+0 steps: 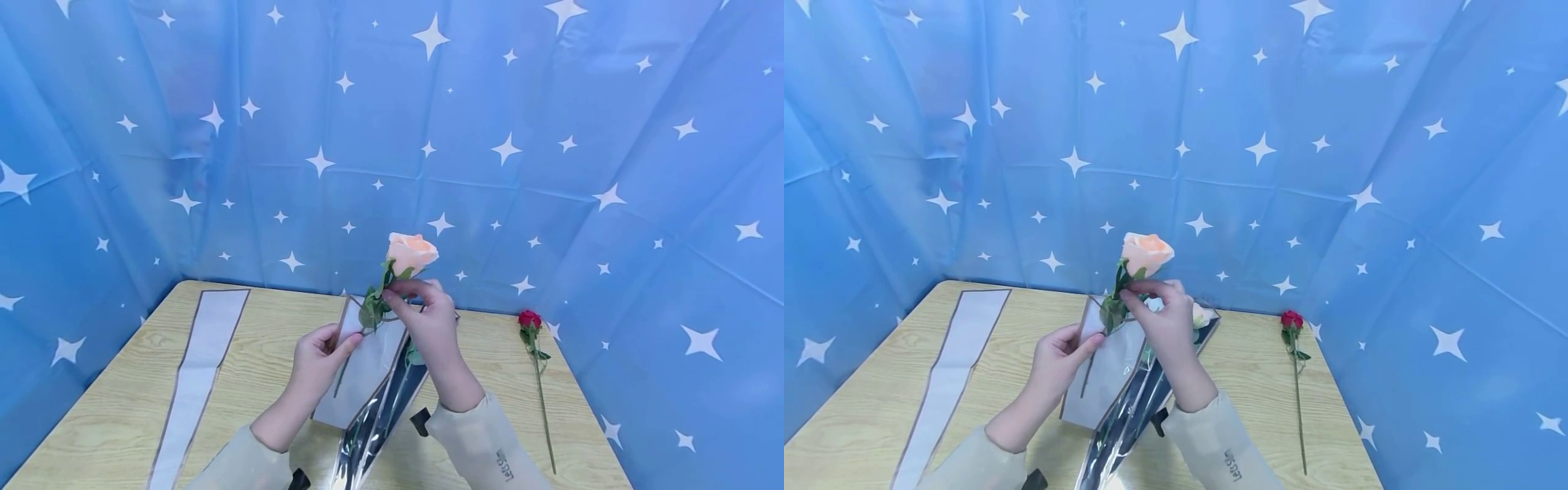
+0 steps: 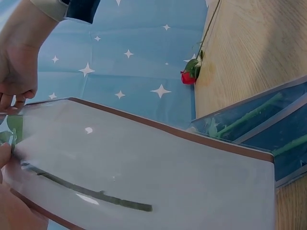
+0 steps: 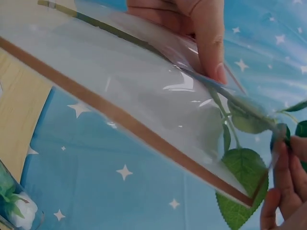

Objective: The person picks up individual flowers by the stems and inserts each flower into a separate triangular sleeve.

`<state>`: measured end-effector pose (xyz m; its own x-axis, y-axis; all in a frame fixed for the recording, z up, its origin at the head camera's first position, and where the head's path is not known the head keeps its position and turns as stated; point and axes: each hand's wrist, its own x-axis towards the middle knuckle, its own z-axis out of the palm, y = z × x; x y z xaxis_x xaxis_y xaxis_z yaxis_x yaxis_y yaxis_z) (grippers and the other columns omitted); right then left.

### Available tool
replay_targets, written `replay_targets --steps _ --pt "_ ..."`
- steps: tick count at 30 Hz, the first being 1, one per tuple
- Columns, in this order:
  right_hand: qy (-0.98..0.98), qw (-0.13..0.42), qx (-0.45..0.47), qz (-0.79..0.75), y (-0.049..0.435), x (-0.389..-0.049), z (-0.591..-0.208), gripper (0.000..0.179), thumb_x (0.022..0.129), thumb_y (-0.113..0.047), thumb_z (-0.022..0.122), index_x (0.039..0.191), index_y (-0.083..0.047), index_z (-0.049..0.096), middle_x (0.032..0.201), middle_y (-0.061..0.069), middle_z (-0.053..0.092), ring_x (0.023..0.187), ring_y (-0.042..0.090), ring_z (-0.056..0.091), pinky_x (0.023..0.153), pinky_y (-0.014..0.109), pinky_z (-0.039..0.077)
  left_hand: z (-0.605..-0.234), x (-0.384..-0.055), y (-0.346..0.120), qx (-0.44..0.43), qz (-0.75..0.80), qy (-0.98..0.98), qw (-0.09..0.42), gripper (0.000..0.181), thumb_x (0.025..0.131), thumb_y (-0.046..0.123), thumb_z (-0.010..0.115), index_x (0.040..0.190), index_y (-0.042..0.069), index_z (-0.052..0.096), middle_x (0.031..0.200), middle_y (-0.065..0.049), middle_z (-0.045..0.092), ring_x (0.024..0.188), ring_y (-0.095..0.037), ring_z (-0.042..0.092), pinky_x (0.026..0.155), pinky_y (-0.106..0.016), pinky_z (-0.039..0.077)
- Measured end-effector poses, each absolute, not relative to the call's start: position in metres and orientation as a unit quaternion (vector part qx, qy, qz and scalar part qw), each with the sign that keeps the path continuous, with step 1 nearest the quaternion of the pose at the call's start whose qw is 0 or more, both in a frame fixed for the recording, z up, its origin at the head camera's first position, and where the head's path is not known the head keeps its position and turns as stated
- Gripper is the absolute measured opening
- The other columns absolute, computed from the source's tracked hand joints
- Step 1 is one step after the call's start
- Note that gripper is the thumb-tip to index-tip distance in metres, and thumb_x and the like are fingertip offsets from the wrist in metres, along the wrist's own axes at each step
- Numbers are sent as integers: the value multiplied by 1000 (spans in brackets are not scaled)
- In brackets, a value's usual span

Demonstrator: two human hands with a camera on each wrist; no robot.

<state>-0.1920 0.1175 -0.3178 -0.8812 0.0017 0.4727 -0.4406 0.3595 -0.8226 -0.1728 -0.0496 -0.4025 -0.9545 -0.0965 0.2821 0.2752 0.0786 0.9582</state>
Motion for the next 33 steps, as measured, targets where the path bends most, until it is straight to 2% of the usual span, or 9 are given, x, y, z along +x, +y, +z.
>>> replay_targets --steps 8,15,21,28,33 --pt "-802 208 149 540 118 -189 -313 13 85 -11 68 97 -10 74 92 7 60 90 18 49 73 34 40 -404 -173 -50 -58 -678 -720 133 14 82 22 74 87 9 72 64 -5 58 60 -11 49 53 -22 42" --pt "-794 190 135 562 116 -189 -315 13 85 -22 71 92 -11 72 96 5 63 91 15 53 75 34 45 -404 -172 -49 -70 -677 -721 134 13 83 21 73 89 9 72 67 -5 60 60 -11 49 53 -21 41" --pt "-796 171 128 566 115 -190 -320 14 85 -22 72 92 -10 70 97 6 62 95 16 55 77 35 48 -406 -172 -50 -67 -681 -717 132 15 84 22 73 89 8 72 69 -8 62 61 -11 50 53 -21 42" --pt "-792 191 131 565 117 -190 -317 13 84 -22 72 90 -10 70 95 4 65 87 15 56 75 32 47 -407 -172 -51 -66 -674 -722 141 16 82 23 73 88 8 72 67 -6 58 61 -11 48 52 -22 40" --pt "-787 198 125 571 119 -190 -313 13 84 -19 72 90 -8 70 92 5 68 85 14 55 76 30 46 -407 -171 -50 -65 -676 -720 144 16 82 22 74 90 8 73 69 -7 62 61 -11 49 52 -22 42"
